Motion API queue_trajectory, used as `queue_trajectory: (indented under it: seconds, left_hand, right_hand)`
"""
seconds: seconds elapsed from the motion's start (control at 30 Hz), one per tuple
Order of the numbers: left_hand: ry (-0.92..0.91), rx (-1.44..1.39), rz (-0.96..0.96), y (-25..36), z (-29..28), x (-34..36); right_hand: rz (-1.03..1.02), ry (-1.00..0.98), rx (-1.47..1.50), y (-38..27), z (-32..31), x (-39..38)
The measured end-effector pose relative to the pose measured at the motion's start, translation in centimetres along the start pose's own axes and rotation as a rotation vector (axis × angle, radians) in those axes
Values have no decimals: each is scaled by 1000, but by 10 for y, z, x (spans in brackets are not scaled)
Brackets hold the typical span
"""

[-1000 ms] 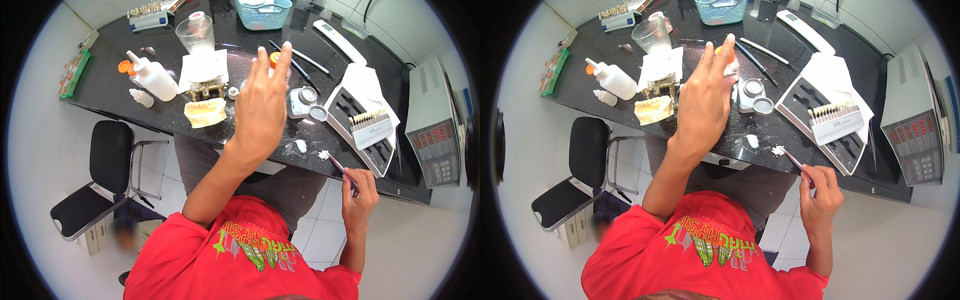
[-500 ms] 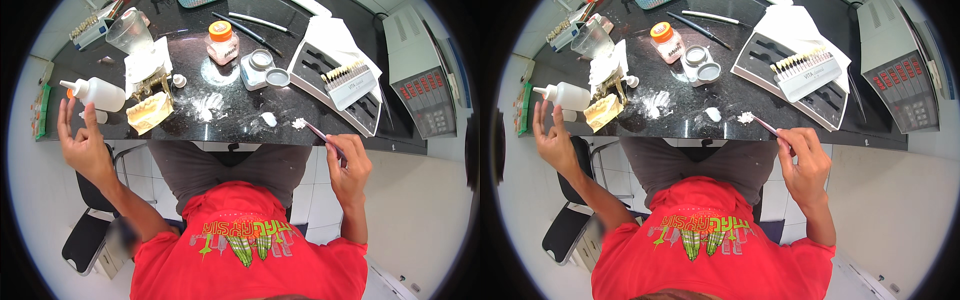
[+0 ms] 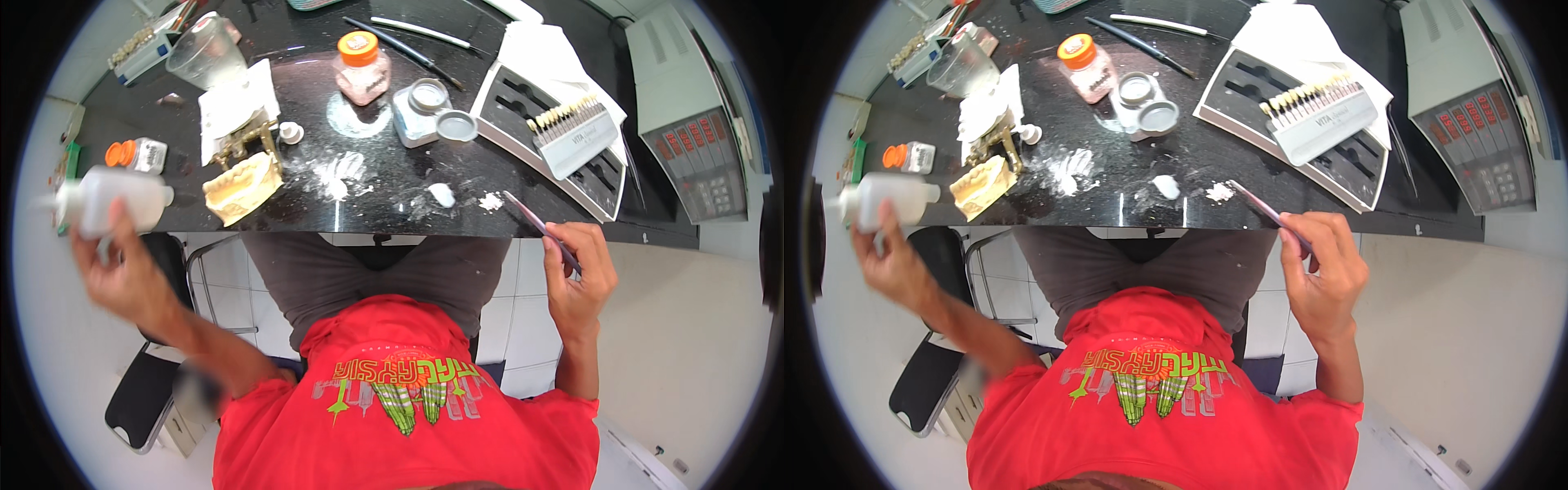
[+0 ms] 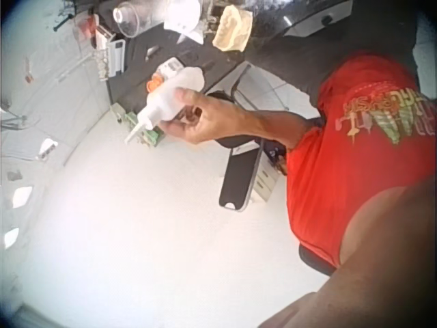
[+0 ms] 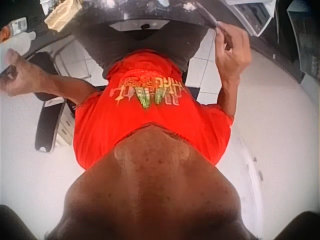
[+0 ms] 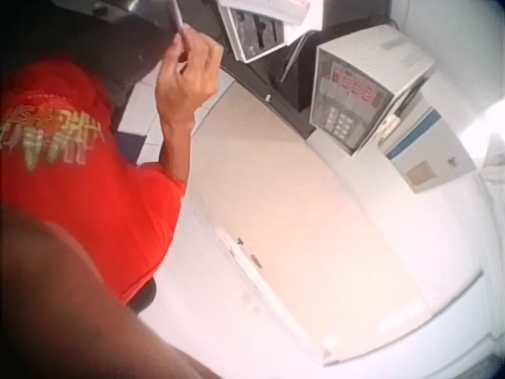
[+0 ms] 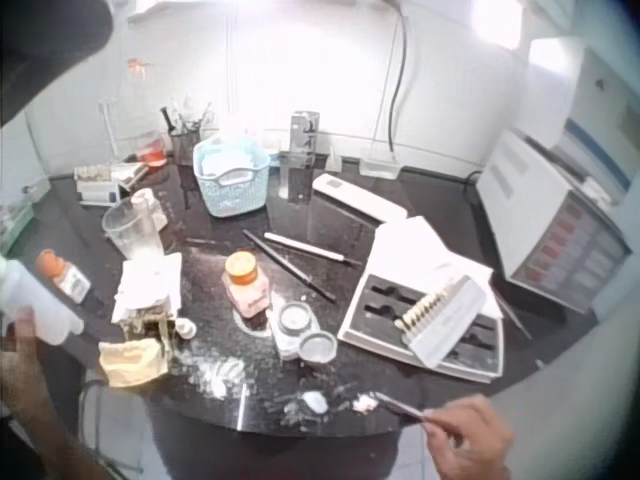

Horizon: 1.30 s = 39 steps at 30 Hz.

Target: The person prepares dental material by mixing powder and liquid on a bench using a brush, then applies the mixture to a dental model and adjusts the fit of a ceramic crown.

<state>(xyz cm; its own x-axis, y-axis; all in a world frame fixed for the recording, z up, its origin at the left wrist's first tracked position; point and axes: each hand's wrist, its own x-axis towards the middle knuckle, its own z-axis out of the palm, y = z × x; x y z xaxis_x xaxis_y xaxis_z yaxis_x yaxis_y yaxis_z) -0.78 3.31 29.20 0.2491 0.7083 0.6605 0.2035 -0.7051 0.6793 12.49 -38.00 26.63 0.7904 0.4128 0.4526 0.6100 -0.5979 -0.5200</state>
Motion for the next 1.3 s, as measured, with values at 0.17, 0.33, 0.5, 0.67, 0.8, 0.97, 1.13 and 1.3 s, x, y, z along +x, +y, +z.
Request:
queue_trajectory:
  seconds: [0.17, 0.33, 0.5, 0.67, 0.8, 0.97, 1.13, 1.3]
  left_hand:
    - [-219, -288, 130, 36, -27, -51]
    - [-751, -240, 261, 62, -8, -102]
    - [-941, -281, 190, 88, 22, -131]
    - [-949, -217, 219, 102, 34, -141]
    - [-981, -169, 248, 113, 34, -135]
    - [-1012, -73, 256, 126, 35, -130]
    - [-1021, -28, 279, 132, 35, -124]
    - [-1026, 11, 306, 138, 35, -121]
  right_hand:
    - [-29, -26, 34, -3, 6, 3]
    - [-17, -33, 29, 2, 6, -1]
    - [47, 25, 70, 3, -5, 0]
    - [35, 47, 75, 7, -10, 0]
    - [32, 50, 94, 9, -11, -1]
    - [16, 53, 93, 11, -11, 0]
    - [16, 60, 94, 12, -12, 0]
    - [23, 60, 95, 13, -12, -1]
